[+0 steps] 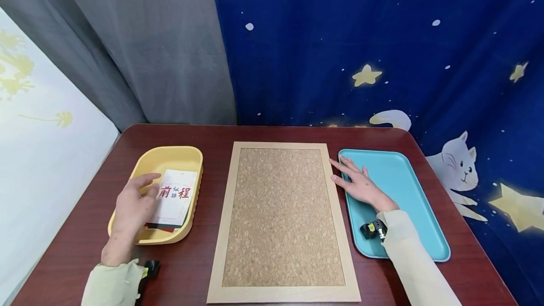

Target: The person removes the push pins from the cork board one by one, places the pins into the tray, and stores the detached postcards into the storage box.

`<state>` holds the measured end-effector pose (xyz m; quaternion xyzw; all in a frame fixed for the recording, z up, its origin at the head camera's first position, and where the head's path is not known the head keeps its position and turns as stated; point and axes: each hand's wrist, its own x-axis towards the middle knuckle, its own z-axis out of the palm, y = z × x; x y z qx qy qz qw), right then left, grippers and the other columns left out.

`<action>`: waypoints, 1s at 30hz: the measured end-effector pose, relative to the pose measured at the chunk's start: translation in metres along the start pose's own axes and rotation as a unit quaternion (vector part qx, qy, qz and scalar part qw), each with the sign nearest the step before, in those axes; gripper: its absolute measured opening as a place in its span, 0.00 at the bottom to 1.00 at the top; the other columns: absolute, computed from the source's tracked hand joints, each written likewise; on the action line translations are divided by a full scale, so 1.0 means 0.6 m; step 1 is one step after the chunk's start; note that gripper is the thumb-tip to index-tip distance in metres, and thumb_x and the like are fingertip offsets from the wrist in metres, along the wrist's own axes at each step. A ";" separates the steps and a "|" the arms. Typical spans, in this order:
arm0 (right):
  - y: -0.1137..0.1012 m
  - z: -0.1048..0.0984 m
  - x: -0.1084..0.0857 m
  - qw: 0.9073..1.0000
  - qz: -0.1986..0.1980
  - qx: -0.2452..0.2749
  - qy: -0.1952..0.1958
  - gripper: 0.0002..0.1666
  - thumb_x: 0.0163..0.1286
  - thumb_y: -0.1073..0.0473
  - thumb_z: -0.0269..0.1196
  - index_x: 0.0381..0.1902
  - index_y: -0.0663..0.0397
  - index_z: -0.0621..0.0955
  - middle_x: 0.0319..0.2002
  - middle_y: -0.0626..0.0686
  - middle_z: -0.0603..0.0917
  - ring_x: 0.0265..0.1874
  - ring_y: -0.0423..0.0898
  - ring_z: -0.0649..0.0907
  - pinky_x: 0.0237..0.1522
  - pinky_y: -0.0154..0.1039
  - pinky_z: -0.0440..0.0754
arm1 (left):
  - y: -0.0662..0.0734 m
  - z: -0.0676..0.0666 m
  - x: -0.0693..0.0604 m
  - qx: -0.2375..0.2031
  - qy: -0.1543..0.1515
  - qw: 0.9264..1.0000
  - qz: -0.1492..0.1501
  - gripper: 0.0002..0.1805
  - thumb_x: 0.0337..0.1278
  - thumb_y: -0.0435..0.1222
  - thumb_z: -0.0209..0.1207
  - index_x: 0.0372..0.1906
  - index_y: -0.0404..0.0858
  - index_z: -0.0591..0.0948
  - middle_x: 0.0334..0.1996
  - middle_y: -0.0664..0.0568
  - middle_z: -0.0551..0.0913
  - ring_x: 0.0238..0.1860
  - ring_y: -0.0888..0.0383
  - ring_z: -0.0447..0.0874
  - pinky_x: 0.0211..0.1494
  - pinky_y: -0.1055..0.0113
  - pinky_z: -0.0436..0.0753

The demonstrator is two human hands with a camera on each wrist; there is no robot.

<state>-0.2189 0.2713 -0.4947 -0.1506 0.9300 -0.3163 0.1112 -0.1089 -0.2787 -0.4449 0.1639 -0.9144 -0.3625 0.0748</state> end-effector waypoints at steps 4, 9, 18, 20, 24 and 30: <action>0.001 -0.004 -0.001 1.000 0.004 -0.002 0.002 0.39 0.81 0.39 0.54 0.84 0.41 0.59 0.86 0.61 0.46 0.85 0.64 0.41 0.77 0.75 0.26 | 0.012 0.002 -0.002 -0.013 0.041 0.998 0.040 0.22 0.76 0.36 0.53 0.69 0.37 0.78 0.70 0.34 0.74 0.66 0.35 0.74 0.65 0.37 0.76; -0.001 0.000 -0.003 1.000 0.002 -0.004 0.002 0.39 0.81 0.40 0.55 0.83 0.43 0.60 0.86 0.61 0.47 0.85 0.65 0.42 0.77 0.75 0.26 | 0.030 0.007 -0.005 -0.025 0.082 0.990 0.110 0.22 0.74 0.36 0.57 0.68 0.38 0.79 0.71 0.40 0.76 0.70 0.39 0.74 0.67 0.37 0.76; -0.005 0.000 -0.002 1.000 -0.009 -0.018 0.009 0.39 0.82 0.42 0.55 0.83 0.44 0.60 0.85 0.63 0.48 0.84 0.67 0.46 0.77 0.77 0.30 | 0.067 0.034 -0.016 -0.019 0.094 0.971 0.221 0.23 0.67 0.36 0.66 0.65 0.40 0.81 0.70 0.44 0.77 0.72 0.41 0.73 0.74 0.55 0.71; -0.006 -0.001 -0.003 1.000 -0.012 -0.023 0.014 0.39 0.81 0.42 0.56 0.83 0.43 0.60 0.85 0.63 0.48 0.84 0.68 0.48 0.77 0.77 0.32 | 0.078 0.042 -0.018 -0.020 0.090 0.966 0.242 0.23 0.66 0.36 0.66 0.65 0.39 0.81 0.71 0.43 0.76 0.73 0.40 0.71 0.72 0.45 0.71; -0.008 0.001 -0.008 0.999 -0.014 -0.031 0.020 0.38 0.81 0.42 0.56 0.83 0.42 0.61 0.85 0.62 0.48 0.84 0.68 0.50 0.77 0.78 0.39 | 0.096 0.058 -0.024 -0.013 0.067 0.961 0.269 0.24 0.66 0.37 0.67 0.65 0.39 0.81 0.73 0.41 0.74 0.73 0.38 0.69 0.71 0.36 0.69; -0.019 -0.003 -0.017 0.999 -0.023 -0.029 0.033 0.38 0.81 0.43 0.57 0.83 0.42 0.62 0.85 0.62 0.49 0.83 0.68 0.51 0.77 0.74 0.54 | 0.116 0.082 -0.032 0.026 0.040 0.955 0.293 0.28 0.65 0.42 0.68 0.68 0.43 0.79 0.76 0.43 0.70 0.76 0.39 0.68 0.75 0.37 0.68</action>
